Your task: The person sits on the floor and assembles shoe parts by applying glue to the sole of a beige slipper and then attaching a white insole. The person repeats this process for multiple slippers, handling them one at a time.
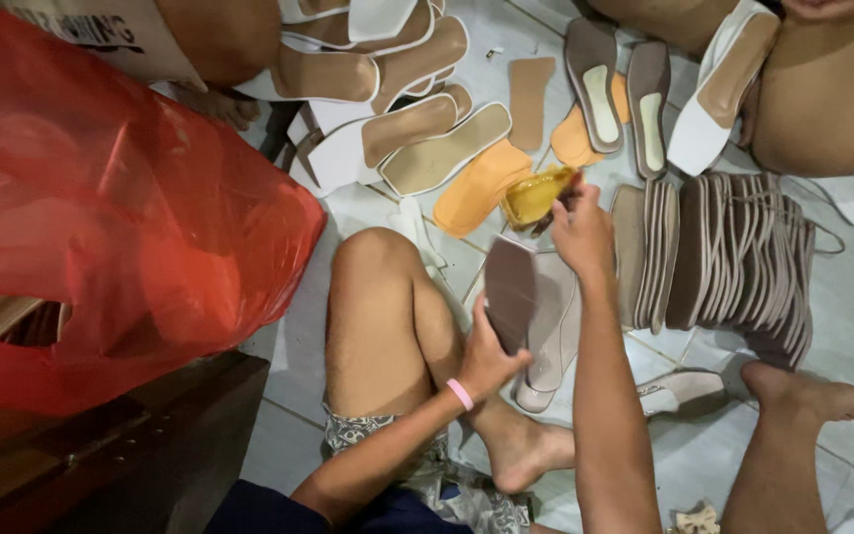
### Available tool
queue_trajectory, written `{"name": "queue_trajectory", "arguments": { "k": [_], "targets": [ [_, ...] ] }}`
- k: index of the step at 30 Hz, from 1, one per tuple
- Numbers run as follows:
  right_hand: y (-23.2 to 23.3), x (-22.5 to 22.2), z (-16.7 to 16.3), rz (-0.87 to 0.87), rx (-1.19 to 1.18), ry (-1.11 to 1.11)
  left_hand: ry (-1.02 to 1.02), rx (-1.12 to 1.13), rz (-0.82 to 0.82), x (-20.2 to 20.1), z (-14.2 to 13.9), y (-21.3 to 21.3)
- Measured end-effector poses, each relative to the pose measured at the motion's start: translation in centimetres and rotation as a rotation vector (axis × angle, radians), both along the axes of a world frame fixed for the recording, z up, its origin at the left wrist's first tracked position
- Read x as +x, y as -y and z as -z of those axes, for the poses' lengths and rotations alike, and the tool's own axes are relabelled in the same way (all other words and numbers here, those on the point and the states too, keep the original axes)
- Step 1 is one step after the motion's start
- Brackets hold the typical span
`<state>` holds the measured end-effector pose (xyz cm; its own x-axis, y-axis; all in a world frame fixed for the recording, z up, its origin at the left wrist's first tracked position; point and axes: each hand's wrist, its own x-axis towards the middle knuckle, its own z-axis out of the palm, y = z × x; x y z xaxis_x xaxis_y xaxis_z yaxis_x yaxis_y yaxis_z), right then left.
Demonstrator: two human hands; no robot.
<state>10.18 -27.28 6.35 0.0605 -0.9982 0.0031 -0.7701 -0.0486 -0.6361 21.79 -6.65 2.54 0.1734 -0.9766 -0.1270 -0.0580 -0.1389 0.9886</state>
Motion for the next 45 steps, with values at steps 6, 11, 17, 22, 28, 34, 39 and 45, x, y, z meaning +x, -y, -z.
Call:
{"name": "queue_trajectory", "arguments": {
  "k": [6, 11, 17, 22, 28, 34, 39, 45],
  "targets": [
    [-2.9, -2.8, 1.5, 0.198, -0.002, 0.182, 0.128, 0.121, -0.200, 3.8, 0.5, 7.1],
    [-5.3, -4.0, 2.7, 0.300, 0.119, 0.576, 0.288, -0.173, 0.043, 4.9, 0.2, 13.1],
    [-6.4, -6.1, 2.6, 0.423, 0.101, 0.825, -0.005, 0.064, -0.208, 5.3, 0.4, 12.9],
    [-4.0, -6.2, 1.5, 0.327, 0.047, 0.683, -0.280, 0.084, -0.170, 6.7, 1.3, 9.7],
    [0.2, -2.8, 1.2, -0.019, -0.146, 0.150, -0.375, -0.091, -0.043, 7.3, 0.8, 6.6],
    [1.5, -1.3, 2.3, -0.106, -0.095, 0.118, -0.623, 0.167, 0.093, 7.8, -0.8, 6.6],
    [1.5, -1.7, 2.2, -0.089, -0.099, 0.045, -0.692, 0.260, 0.085, 8.3, -2.0, 6.8],
    [0.3, -4.1, 0.5, 0.001, -0.160, 0.141, -0.700, 0.225, 0.153, 8.2, -2.3, 6.7]
  ]
}}
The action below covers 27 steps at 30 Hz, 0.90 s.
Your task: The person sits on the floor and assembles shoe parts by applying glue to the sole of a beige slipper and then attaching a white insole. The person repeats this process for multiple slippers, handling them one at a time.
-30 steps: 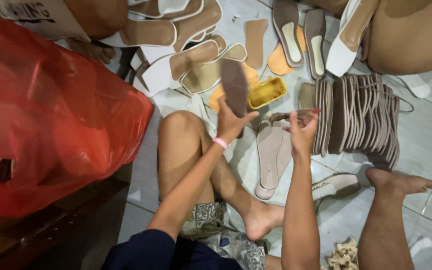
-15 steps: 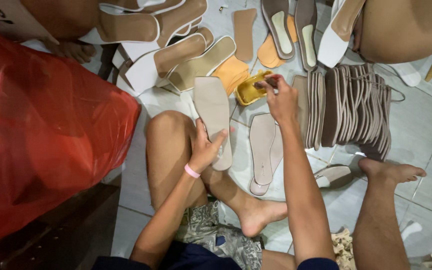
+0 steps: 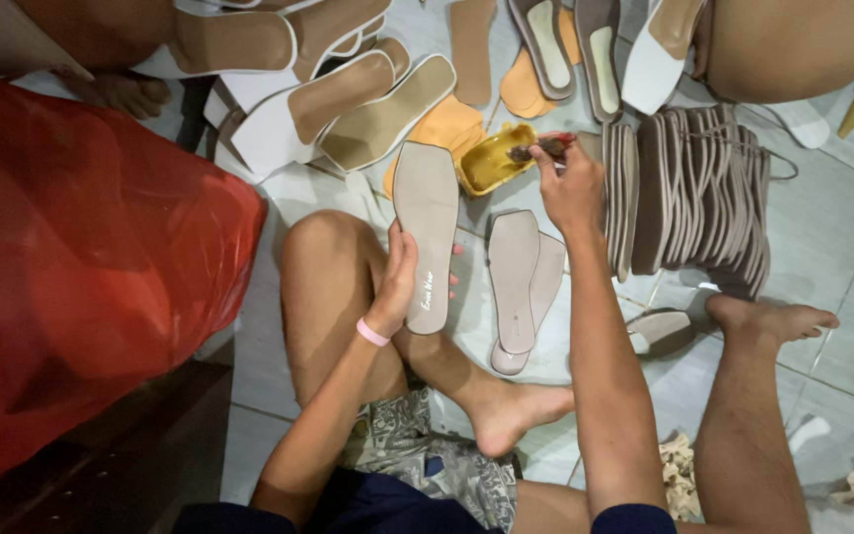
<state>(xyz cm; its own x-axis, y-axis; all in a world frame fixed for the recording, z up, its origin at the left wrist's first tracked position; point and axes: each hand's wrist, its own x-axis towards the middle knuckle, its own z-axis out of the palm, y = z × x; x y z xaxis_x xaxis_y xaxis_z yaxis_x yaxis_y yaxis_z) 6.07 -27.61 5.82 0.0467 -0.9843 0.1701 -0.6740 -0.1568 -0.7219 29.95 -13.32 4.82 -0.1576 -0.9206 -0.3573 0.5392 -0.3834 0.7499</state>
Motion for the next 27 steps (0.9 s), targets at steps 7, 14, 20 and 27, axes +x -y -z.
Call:
{"name": "queue_trajectory", "arguments": {
  "k": [7, 14, 20, 27],
  "targets": [
    [-0.3, -2.1, -0.4, 0.077, 0.005, 0.060, 0.005, 0.012, 0.019, -0.1, 0.0, 0.2],
    [-0.8, -3.5, 0.1, 0.078, -0.038, -0.008, -0.103, -0.003, 0.017, -0.2, 1.2, -0.3],
    [-1.3, -4.9, -1.9, 0.024, -0.141, -0.280, -0.151, 0.053, 0.061, -0.2, 1.7, -0.2],
    [-1.5, -9.0, -9.2, 0.164, -0.220, 0.480, -0.323, 0.081, 0.096, -1.1, 1.0, -0.1]
  ]
}}
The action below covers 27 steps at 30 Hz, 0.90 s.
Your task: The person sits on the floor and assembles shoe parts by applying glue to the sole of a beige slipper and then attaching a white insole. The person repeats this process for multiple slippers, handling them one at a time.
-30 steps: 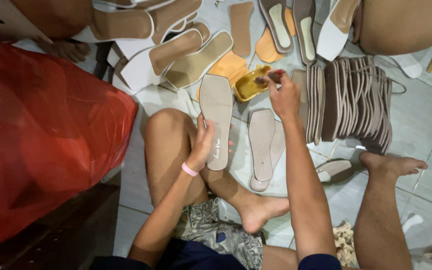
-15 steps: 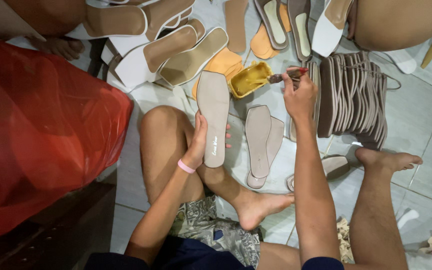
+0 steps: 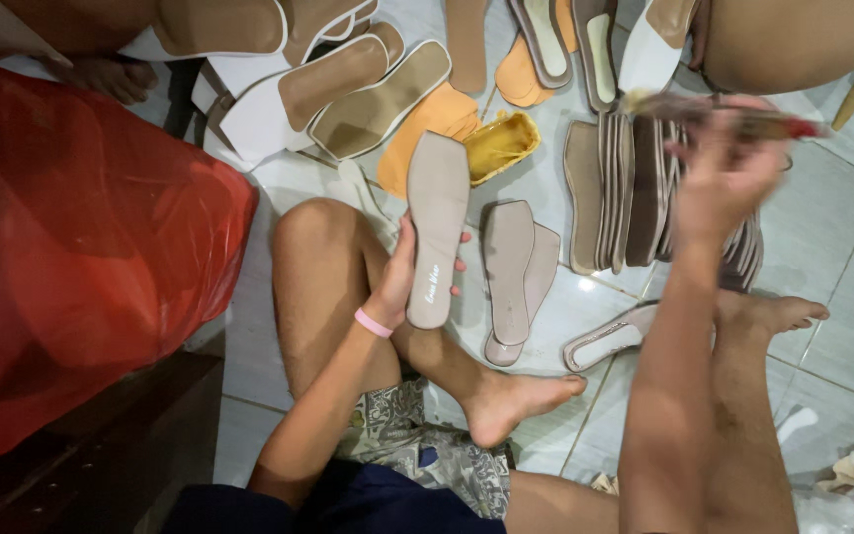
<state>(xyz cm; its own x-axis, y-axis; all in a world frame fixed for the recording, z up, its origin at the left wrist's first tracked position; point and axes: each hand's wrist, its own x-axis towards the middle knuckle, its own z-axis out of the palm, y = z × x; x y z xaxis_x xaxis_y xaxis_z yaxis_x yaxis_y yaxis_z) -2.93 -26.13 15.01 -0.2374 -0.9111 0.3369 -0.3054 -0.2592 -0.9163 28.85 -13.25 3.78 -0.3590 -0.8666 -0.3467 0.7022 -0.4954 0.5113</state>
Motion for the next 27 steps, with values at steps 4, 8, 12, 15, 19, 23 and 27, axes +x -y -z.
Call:
{"name": "queue_trajectory", "arguments": {
  "k": [4, 8, 12, 15, 19, 23, 27],
  "targets": [
    [-2.1, 0.0, -3.3, 0.007, -0.078, 0.197, -0.083, 0.031, 0.025, -1.2, -0.4, -0.2],
    [-7.6, 3.5, -4.0, -0.137, -0.057, 0.163, -0.127, 0.069, 0.028, -1.8, -0.7, 0.0],
    [-13.3, 8.3, -1.5, -0.329, 0.052, 0.005, -0.153, 0.095, 0.050, -1.8, -0.9, -0.3],
    [-15.4, 10.5, 0.6, -0.372, 0.094, -0.030, -0.176, 0.080, 0.066, -1.8, -1.2, -1.0],
    [-16.1, 11.2, 1.3, -0.366, 0.107, -0.052, -0.225, 0.122, 0.077, -1.9, -1.5, -1.3],
    [-16.0, 11.5, 1.0, -0.348, 0.030, -0.193, -0.298, 0.066, 0.110, -2.2, -1.5, -1.8],
    [-15.6, 11.6, 0.8, -0.373, -0.010, -0.226, -0.309, 0.049, 0.133, -2.5, -1.6, -2.2]
  ]
}}
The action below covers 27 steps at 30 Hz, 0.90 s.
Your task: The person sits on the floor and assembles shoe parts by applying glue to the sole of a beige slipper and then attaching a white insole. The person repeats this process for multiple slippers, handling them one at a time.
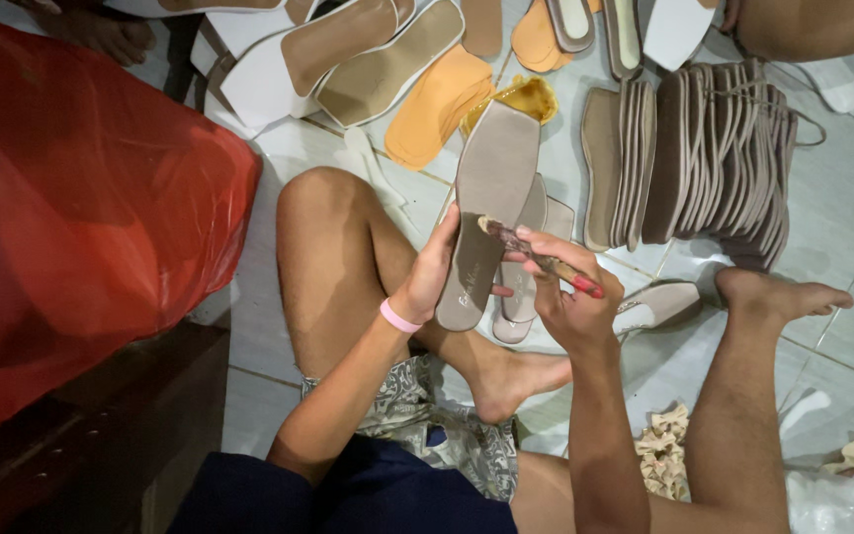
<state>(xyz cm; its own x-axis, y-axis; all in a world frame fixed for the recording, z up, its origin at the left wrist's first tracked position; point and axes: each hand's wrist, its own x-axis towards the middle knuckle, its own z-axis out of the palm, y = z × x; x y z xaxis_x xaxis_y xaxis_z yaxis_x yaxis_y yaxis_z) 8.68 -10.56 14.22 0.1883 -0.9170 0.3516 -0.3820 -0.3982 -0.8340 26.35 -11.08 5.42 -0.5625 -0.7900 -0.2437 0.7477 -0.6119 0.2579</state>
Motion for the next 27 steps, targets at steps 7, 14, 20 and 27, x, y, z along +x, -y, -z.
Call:
{"name": "queue_trajectory", "arguments": {
  "k": [7, 14, 20, 27],
  "targets": [
    [-0.1, 0.1, -1.2, -0.072, -0.089, -0.124, 0.089, -0.052, -0.017, -0.2, -0.6, -0.1],
    [-2.3, 0.8, -1.3, -0.011, -0.108, -0.186, 0.031, -0.002, -0.055, -0.5, -0.8, -0.1],
    [-4.6, 1.1, -1.5, -0.011, -0.052, -0.153, 0.098, -0.030, -0.122, -0.6, -1.1, 0.5],
    [-7.4, 0.9, -2.7, -0.036, -0.094, -0.289, 0.132, -0.021, -0.118, -0.6, -1.9, 0.4]
  ]
}}
